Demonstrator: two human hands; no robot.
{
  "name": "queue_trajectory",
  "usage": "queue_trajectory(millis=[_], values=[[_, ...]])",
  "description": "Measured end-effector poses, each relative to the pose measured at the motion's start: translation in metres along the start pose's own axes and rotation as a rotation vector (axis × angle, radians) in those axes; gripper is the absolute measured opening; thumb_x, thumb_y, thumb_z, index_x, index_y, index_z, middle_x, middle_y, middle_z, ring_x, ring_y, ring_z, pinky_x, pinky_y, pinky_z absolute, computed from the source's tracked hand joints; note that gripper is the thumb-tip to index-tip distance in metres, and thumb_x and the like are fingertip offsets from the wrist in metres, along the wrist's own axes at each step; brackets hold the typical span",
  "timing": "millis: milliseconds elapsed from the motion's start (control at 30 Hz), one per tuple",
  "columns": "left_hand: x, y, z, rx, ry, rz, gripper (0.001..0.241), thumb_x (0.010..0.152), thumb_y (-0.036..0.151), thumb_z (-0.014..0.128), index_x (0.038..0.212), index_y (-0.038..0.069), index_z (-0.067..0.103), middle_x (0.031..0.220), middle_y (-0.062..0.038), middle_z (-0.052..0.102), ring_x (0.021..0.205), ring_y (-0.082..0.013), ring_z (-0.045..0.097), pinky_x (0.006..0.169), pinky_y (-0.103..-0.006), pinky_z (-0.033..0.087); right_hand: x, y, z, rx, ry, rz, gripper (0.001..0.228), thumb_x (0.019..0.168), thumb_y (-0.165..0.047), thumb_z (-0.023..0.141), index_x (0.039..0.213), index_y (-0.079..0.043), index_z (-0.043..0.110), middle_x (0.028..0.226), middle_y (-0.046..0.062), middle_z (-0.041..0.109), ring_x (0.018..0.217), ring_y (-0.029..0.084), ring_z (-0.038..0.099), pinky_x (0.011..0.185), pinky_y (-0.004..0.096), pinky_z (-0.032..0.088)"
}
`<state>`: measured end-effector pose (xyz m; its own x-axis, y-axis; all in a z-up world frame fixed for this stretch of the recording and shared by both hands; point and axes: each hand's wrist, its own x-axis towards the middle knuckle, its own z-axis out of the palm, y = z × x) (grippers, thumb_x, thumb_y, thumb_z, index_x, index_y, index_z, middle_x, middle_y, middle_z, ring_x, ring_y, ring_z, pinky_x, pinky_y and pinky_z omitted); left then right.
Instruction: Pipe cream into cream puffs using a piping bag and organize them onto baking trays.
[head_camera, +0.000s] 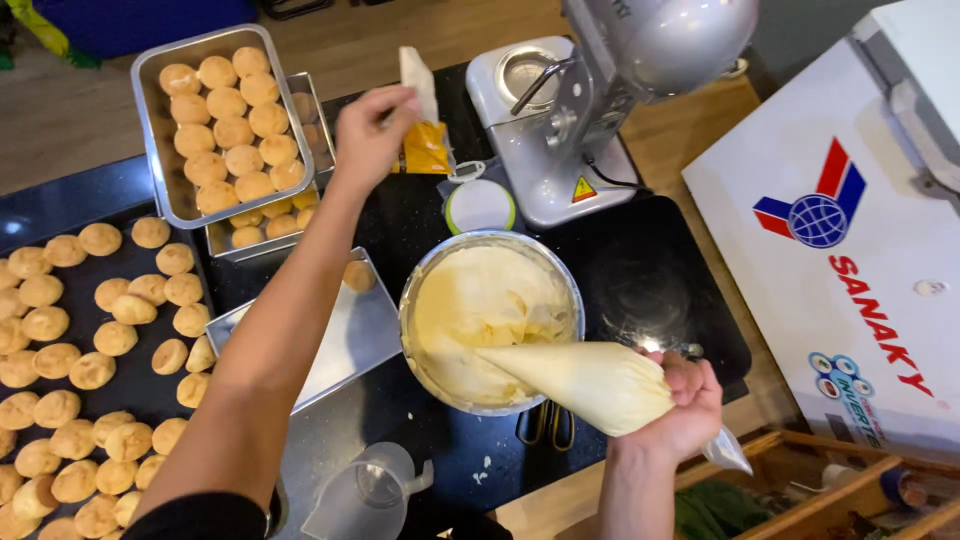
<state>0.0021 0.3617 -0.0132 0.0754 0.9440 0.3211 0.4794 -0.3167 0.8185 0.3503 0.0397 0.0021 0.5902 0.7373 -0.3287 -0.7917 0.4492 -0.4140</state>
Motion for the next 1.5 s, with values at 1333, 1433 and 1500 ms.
queue_trajectory(millis=[1333,1433,1500], values=[[-0.110,0.033,-0.077,-0.470,0.184,-0.049,0.031,0.084,-0.007,0.077,0.114,0.000,0.075,0.125,-0.007,0.066,0.097,-0.0132,0.071,0.086,-0.0244,0.060,-0.025,0.003,-0.006,-0.135,0.039,-0.064,0.042,0.096,-0.021,0.046,0.056,-0.014,0.036,0.062,0.008,0.050,0.071,0.030,0.058,0.083,0.047,0.052],[-0.162,0.030,-0.135,-0.145,0.166,-0.029,0.031,0.083,-0.008,0.077,0.113,0.002,0.076,0.123,-0.009,0.068,0.093,-0.0127,0.072,0.082,-0.0234,0.060,-0.019,-0.003,-0.014,-0.238,0.050,-0.193,0.033,0.086,-0.016,0.051,0.056,-0.014,0.039,0.065,0.012,0.056,0.072,0.030,0.060,0.079,0.046,0.055],[-0.203,0.012,-0.173,-0.006,0.174,-0.058,0.030,0.084,-0.007,0.077,0.113,0.003,0.076,0.120,-0.010,0.068,0.092,-0.0137,0.071,0.082,-0.0240,0.060,-0.023,-0.005,-0.004,-0.224,0.044,-0.165,0.030,0.081,-0.014,0.051,0.054,-0.015,0.037,0.063,0.012,0.055,0.069,0.030,0.060,0.075,0.045,0.054]])
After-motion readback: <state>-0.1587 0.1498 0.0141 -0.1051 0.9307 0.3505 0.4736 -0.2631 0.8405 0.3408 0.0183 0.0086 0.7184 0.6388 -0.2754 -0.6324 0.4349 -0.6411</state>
